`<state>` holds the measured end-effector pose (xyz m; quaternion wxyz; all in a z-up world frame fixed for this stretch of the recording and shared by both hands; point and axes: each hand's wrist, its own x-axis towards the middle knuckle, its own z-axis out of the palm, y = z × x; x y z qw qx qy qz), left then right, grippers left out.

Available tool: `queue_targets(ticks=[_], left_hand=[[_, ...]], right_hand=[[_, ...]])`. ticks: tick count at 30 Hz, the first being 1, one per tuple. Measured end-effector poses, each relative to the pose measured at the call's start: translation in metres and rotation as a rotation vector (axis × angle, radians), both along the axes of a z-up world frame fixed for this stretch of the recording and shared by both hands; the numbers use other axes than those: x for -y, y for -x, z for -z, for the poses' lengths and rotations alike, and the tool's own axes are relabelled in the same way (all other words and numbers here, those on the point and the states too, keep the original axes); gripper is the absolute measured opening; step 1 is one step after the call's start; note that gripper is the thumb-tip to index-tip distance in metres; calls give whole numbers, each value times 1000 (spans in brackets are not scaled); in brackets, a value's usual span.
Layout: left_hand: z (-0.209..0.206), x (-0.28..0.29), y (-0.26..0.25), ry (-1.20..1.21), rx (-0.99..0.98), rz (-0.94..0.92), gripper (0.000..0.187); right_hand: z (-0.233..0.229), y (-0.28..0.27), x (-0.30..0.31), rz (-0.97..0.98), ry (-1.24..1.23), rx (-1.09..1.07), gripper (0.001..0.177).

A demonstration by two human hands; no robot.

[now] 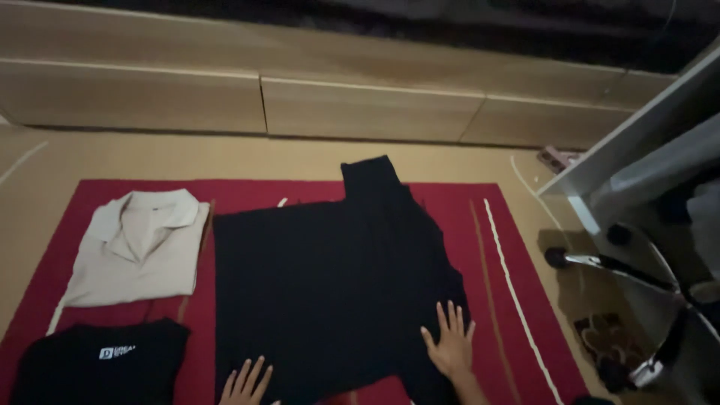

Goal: Folding various shirts and items of clothing on a rug.

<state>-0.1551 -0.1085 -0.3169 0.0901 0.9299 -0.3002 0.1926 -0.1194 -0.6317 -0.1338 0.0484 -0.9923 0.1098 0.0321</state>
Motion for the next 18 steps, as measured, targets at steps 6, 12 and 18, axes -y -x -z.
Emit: queue_targets(ticks=[6,12,18], left_hand=[[-32,23,-8,-288,-485,236,71],[27,37,23,8,144,57,55],[31,38,20,34,194,78,54]], right_hand=[[13,22,1,160,27,19,84],[35,83,21,202,25,19,83],[93,86,95,587,-352,-216,94]])
